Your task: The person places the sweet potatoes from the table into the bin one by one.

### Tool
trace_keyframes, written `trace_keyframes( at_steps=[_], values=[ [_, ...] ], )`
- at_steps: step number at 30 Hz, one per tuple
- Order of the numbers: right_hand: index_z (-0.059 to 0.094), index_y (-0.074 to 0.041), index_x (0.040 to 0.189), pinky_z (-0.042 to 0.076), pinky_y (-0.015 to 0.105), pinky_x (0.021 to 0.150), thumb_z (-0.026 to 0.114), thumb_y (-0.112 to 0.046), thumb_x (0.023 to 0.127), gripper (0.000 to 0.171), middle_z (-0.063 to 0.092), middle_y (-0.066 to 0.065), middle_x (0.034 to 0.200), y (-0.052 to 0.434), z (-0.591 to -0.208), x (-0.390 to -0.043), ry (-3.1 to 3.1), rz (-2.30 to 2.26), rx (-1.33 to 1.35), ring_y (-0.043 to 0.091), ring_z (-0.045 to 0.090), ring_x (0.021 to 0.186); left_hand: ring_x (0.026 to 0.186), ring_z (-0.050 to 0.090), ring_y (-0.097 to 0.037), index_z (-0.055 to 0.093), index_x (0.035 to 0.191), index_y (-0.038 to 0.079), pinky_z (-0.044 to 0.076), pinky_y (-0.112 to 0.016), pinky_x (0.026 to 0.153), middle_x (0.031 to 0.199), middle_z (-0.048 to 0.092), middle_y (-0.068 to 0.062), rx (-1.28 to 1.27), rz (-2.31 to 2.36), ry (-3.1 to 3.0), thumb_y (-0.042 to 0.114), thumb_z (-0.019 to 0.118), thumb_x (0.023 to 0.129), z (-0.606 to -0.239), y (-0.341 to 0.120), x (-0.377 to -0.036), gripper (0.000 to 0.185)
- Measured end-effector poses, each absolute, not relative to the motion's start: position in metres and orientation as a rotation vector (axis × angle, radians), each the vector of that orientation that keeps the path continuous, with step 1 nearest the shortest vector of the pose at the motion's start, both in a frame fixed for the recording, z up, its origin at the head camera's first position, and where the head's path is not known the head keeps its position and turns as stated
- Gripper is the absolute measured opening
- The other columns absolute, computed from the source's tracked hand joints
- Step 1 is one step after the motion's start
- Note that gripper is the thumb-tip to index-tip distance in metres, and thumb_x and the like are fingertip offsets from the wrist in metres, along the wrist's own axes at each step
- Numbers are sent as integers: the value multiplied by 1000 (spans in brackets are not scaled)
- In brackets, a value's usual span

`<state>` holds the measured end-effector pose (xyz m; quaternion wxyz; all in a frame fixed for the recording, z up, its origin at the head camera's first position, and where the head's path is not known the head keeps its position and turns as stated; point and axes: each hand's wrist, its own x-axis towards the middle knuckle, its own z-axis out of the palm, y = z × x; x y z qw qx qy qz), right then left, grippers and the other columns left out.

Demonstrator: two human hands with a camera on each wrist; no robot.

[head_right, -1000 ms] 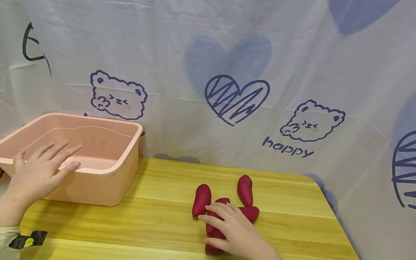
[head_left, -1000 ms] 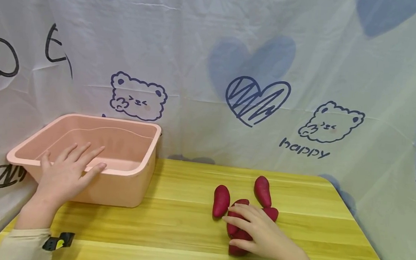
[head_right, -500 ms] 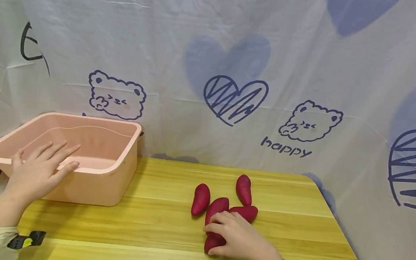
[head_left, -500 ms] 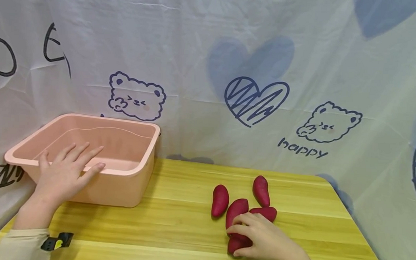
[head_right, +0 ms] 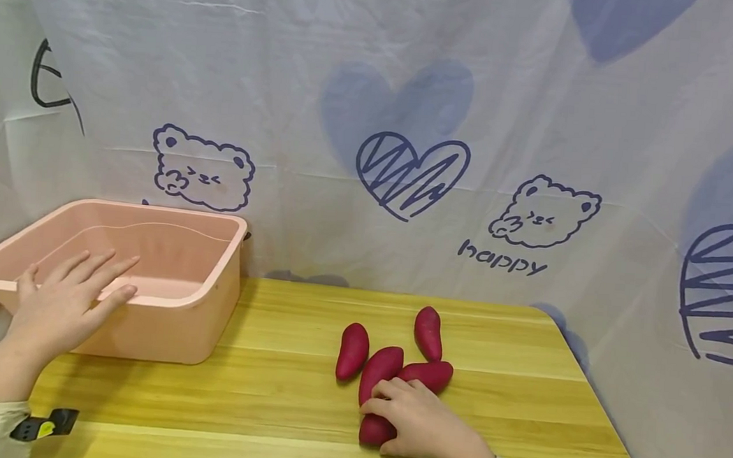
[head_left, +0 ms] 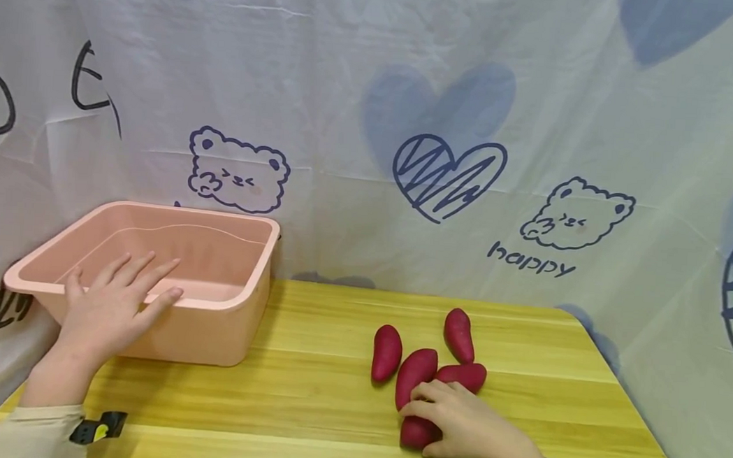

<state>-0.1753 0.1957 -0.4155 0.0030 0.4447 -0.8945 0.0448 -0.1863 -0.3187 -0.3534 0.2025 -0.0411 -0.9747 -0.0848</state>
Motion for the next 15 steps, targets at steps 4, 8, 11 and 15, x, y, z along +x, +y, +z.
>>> trace_keyframes(
  at_steps=[4, 8, 11, 15],
  values=[
    [65, -33, 116, 46, 36, 84, 82, -29, 73, 46, 59, -10, 116, 196, -419, -176, -2801, 113, 1402, 13, 56, 105, 135, 30, -48, 40, 148, 28, -3, -79, 105, 153, 38, -19, -110, -241, -2719, 58, 41, 98, -355, -318, -186, 59],
    [64, -34, 117, 46, 34, 83, 83, -27, 73, 48, 59, -11, 117, 196, -423, -177, -2810, 101, 1403, 12, 56, 103, 136, 30, -48, 39, 149, 28, -4, -79, 105, 153, 37, -19, -108, -238, -2719, 58, 41, 98, -356, -318, -185, 59],
    [63, -34, 118, 47, 36, 84, 83, -25, 74, 49, 59, -12, 118, 195, -424, -176, -2839, 104, 1390, 12, 55, 104, 136, 30, -48, 38, 149, 29, -4, -79, 105, 153, 37, -19, -111, -235, -2715, 58, 41, 98, -358, -318, -185, 59],
    [63, -34, 119, 49, 38, 86, 83, -23, 75, 50, 59, -12, 118, 194, -426, -176, -2877, 115, 1377, 12, 55, 105, 135, 30, -48, 39, 149, 28, -4, -79, 105, 153, 37, -18, -118, -239, -2702, 58, 41, 98, -359, -318, -184, 59]
  ],
)
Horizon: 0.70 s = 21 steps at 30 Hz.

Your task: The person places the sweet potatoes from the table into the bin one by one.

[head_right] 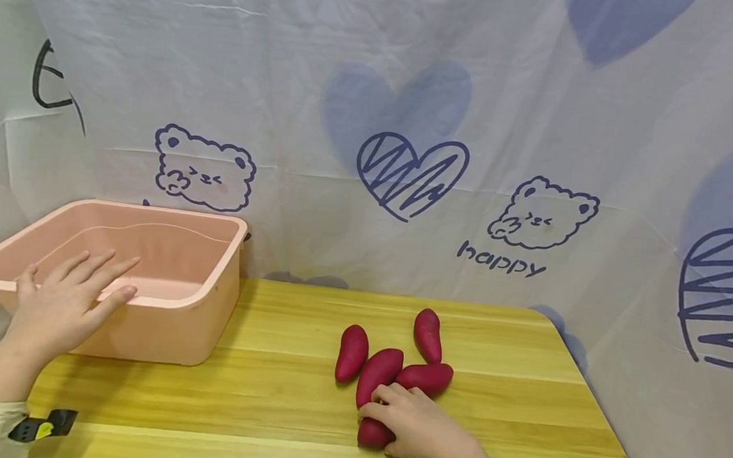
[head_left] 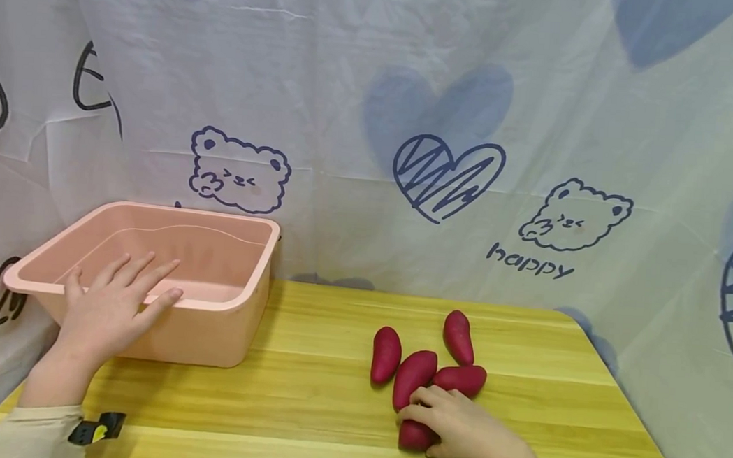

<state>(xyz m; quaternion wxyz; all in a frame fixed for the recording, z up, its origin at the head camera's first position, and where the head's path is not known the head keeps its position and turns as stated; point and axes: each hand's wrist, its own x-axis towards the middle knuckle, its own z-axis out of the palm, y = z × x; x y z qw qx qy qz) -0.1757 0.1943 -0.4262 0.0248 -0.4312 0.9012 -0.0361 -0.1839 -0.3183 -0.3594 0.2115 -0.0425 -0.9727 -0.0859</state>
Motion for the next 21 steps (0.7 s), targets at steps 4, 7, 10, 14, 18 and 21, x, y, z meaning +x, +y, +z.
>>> trace_keyframes(
  at_steps=[4, 7, 10, 14, 18, 21],
  values=[
    [63, -34, 119, 50, 38, 85, 82, -23, 75, 49, 59, -12, 118, 195, -427, -176, 2779, -128, -1301, 11, 54, 105, 135, 31, -47, 40, 148, 28, -4, -78, 106, 153, 38, -18, -118, -238, -2696, 57, 42, 98, -359, -318, -184, 58],
    [63, -34, 119, 50, 37, 85, 82, -23, 76, 48, 59, -12, 117, 195, -428, -177, 2785, -129, -1299, 10, 54, 104, 135, 31, -47, 39, 149, 29, -3, -78, 106, 153, 38, -18, -117, -233, -2696, 57, 41, 98, -359, -318, -184, 58],
    [63, -34, 119, 50, 35, 83, 81, -23, 76, 47, 59, -13, 117, 196, -428, -177, 2796, -126, -1324, 10, 54, 103, 135, 31, -47, 39, 149, 29, -3, -79, 105, 153, 38, -18, -114, -229, -2703, 58, 41, 98, -359, -318, -185, 59],
    [63, -33, 118, 49, 32, 80, 80, -22, 75, 47, 59, -13, 114, 196, -427, -176, 2824, -131, -1385, 9, 54, 101, 135, 30, -47, 40, 148, 28, -3, -79, 105, 153, 38, -18, -112, -226, -2709, 59, 41, 97, -360, -318, -185, 59],
    [64, -31, 117, 48, 30, 77, 80, -22, 73, 48, 59, -12, 112, 195, -425, -174, 2870, -140, -1467, 10, 54, 99, 135, 30, -47, 41, 148, 27, -3, -79, 105, 153, 38, -18, -113, -226, -2710, 58, 42, 97, -359, -318, -185, 59],
    [65, -30, 117, 47, 29, 75, 81, -21, 72, 48, 60, -11, 112, 195, -422, -173, 2906, -150, -1520, 10, 54, 99, 135, 30, -47, 41, 148, 27, -2, -80, 104, 153, 38, -18, -113, -227, -2711, 58, 42, 97, -359, -318, -185, 59]
  ],
)
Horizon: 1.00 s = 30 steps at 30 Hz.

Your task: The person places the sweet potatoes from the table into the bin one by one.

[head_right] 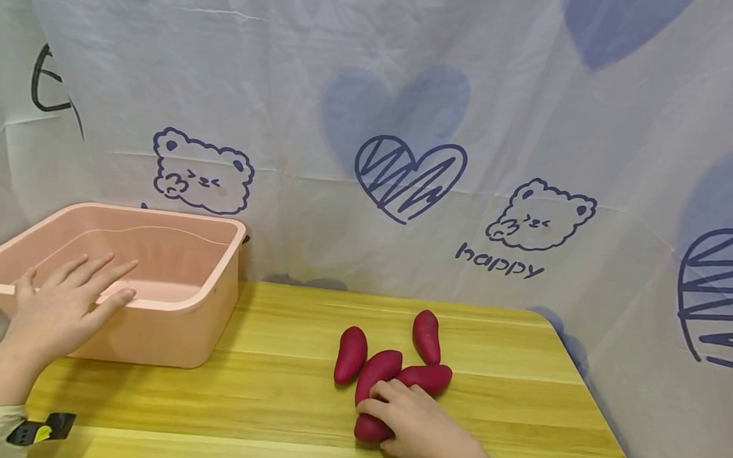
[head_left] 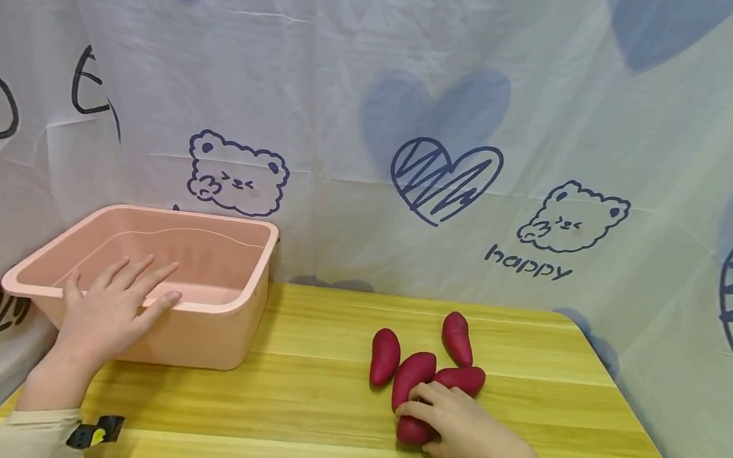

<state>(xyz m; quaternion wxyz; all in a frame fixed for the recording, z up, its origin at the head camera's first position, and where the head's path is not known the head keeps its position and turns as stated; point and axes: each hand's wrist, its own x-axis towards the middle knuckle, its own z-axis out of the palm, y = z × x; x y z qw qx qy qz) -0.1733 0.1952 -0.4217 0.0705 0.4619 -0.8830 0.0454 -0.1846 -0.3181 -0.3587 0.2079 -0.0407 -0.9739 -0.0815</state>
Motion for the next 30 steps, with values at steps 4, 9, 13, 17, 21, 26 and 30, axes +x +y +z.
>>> trace_keyframes(
  at_steps=[4, 9, 13, 17, 21, 26, 30],
  values=[
    [65, -29, 117, 47, 28, 74, 81, -21, 71, 50, 60, -10, 112, 195, -419, -173, -2583, 144, 1384, 10, 55, 99, 135, 30, -47, 42, 147, 27, -1, -80, 104, 152, 38, -18, -109, -224, -2710, 59, 42, 97, -359, -318, -184, 59],
    [64, -29, 120, 51, 34, 80, 83, -25, 71, 53, 61, -9, 114, 196, -417, -176, -2516, 132, 1373, 10, 56, 103, 135, 31, -47, 41, 147, 28, -1, -79, 104, 152, 39, -18, -105, -220, -2703, 58, 41, 97, -359, -318, -185, 58],
    [64, -30, 120, 53, 38, 85, 86, -30, 70, 55, 61, -8, 115, 197, -415, -178, -2454, 123, 1361, 11, 56, 106, 135, 31, -47, 40, 148, 29, -2, -79, 105, 153, 38, -18, -109, -225, -2698, 58, 41, 98, -359, -318, -185, 58],
    [63, -31, 121, 52, 37, 85, 86, -31, 71, 55, 60, -9, 116, 197, -413, -178, -2408, 147, 1349, 10, 56, 107, 135, 31, -48, 38, 149, 30, -3, -79, 106, 153, 38, -18, -109, -223, -2698, 58, 41, 98, -359, -318, -185, 59],
    [62, -30, 123, 53, 39, 86, 86, -28, 69, 59, 61, -6, 117, 196, -412, -179, -2348, 167, 1356, 11, 56, 109, 136, 30, -48, 36, 150, 30, -3, -79, 106, 154, 37, -18, -106, -217, -2704, 58, 40, 98, -360, -317, -185, 60],
    [61, -28, 126, 52, 40, 88, 86, -24, 68, 63, 61, -3, 119, 194, -408, -181, -2275, 190, 1369, 14, 55, 111, 137, 30, -47, 36, 151, 30, -4, -78, 106, 154, 36, -17, -101, -219, -2705, 59, 40, 98, -360, -317, -186, 60],
    [61, -27, 127, 51, 36, 89, 85, -25, 72, 60, 61, -2, 119, 189, -404, -184, -2242, 203, 1380, 15, 55, 112, 136, 30, -47, 36, 150, 30, -4, -78, 106, 154, 37, -18, -96, -217, -2707, 59, 40, 98, -359, -318, -186, 60]
  ],
)
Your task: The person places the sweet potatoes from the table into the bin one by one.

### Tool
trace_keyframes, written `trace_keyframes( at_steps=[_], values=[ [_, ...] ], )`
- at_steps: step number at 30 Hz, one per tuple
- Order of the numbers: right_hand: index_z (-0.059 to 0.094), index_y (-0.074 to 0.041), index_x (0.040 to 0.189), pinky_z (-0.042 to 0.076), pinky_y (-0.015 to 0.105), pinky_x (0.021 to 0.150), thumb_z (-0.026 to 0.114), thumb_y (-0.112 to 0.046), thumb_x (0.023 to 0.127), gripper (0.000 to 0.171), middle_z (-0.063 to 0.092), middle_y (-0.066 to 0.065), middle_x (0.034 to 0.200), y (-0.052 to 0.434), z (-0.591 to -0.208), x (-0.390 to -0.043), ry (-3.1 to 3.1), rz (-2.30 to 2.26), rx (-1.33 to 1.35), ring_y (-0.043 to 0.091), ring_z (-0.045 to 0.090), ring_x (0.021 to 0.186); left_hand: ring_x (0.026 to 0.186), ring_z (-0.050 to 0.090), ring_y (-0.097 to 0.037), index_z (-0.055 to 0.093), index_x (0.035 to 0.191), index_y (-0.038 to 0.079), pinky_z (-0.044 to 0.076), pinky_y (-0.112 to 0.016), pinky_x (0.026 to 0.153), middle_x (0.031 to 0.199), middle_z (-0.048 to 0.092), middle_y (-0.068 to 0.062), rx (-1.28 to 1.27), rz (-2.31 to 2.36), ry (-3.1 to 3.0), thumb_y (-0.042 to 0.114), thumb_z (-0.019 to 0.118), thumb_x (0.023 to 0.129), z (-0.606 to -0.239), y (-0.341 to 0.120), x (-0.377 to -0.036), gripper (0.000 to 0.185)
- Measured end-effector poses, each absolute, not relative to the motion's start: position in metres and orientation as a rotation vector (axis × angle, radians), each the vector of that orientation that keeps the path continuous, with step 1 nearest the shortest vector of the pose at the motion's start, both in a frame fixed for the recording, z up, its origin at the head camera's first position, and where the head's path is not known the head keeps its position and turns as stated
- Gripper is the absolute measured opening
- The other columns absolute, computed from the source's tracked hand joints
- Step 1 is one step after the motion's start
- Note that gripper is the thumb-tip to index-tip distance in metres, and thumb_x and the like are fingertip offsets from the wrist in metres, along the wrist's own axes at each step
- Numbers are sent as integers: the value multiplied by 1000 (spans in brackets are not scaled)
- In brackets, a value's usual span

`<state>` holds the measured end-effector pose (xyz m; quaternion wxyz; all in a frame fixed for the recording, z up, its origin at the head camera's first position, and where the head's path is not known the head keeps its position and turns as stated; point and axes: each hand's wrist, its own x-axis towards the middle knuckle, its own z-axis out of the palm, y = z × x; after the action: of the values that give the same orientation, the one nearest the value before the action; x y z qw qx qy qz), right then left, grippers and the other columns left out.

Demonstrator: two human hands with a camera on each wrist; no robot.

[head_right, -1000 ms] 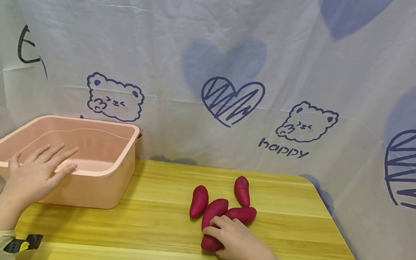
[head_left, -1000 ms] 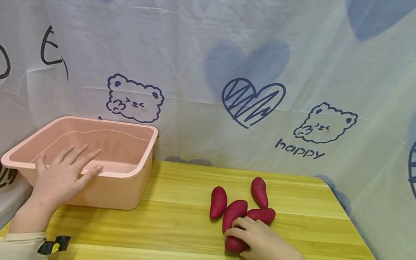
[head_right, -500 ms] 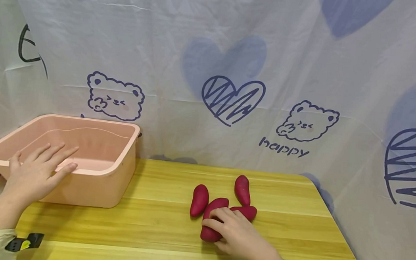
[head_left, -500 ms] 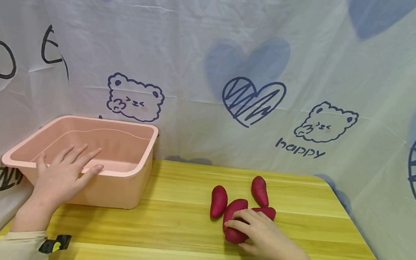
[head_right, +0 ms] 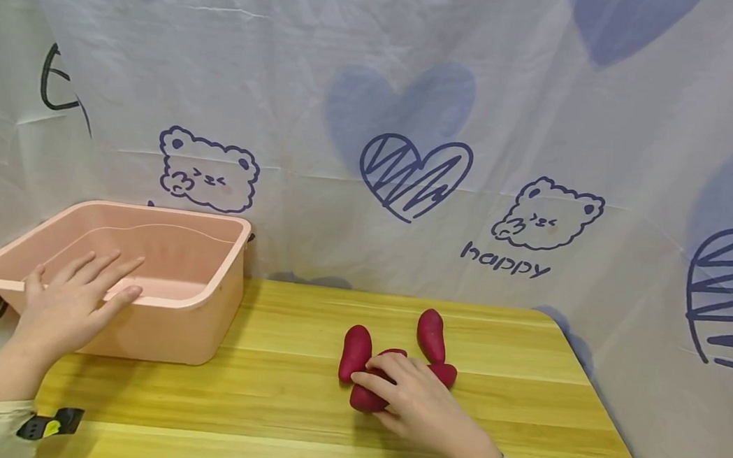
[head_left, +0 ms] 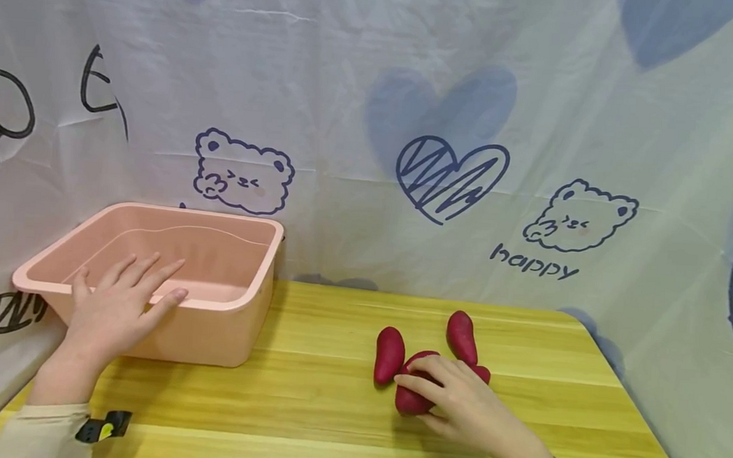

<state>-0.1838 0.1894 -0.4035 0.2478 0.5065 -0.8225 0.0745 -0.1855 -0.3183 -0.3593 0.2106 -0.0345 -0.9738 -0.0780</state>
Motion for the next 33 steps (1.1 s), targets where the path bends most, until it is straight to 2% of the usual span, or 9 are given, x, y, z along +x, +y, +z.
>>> trace_keyframes(
  at_steps=[5, 12, 23, 28, 33],
  values=[
    [60, -28, 130, 50, 35, 94, 83, -26, 76, 59, 61, -2, 121, 181, -398, -188, -2224, 205, 1414, 14, 56, 111, 137, 29, -47, 37, 150, 29, -3, -79, 106, 154, 37, -18, -100, -223, -2706, 59, 40, 98, -360, -318, -186, 60],
    [59, -28, 131, 53, 41, 95, 87, -25, 71, 66, 61, 0, 124, 166, -386, -192, -2266, 161, 1410, 19, 58, 115, 136, 30, -48, 38, 149, 29, -3, -79, 105, 154, 37, -18, -110, -230, -2699, 58, 41, 97, -360, -318, -186, 60],
    [59, -25, 130, 54, 39, 93, 85, -30, 74, 62, 62, 2, 123, 138, -374, -208, -2186, 150, 1459, 19, 58, 114, 136, 30, -47, 39, 149, 29, -4, -79, 105, 153, 38, -18, -107, -232, -2700, 59, 41, 97, -360, -318, -186, 60],
    [60, -24, 130, 53, 40, 96, 86, -24, 73, 63, 62, 4, 125, 123, -366, -214, -2129, 162, 1461, 20, 58, 117, 136, 30, -47, 39, 149, 28, -3, -79, 105, 153, 38, -18, -101, -230, -2702, 59, 41, 97, -360, -318, -185, 60],
    [61, -24, 130, 52, 37, 98, 82, -20, 77, 57, 61, 3, 127, 107, -357, -219, -2099, 160, 1451, 19, 58, 119, 135, 30, -47, 39, 149, 28, -3, -79, 105, 152, 38, -19, -99, -227, -2701, 59, 41, 97, -358, -317, -186, 60]
  ],
)
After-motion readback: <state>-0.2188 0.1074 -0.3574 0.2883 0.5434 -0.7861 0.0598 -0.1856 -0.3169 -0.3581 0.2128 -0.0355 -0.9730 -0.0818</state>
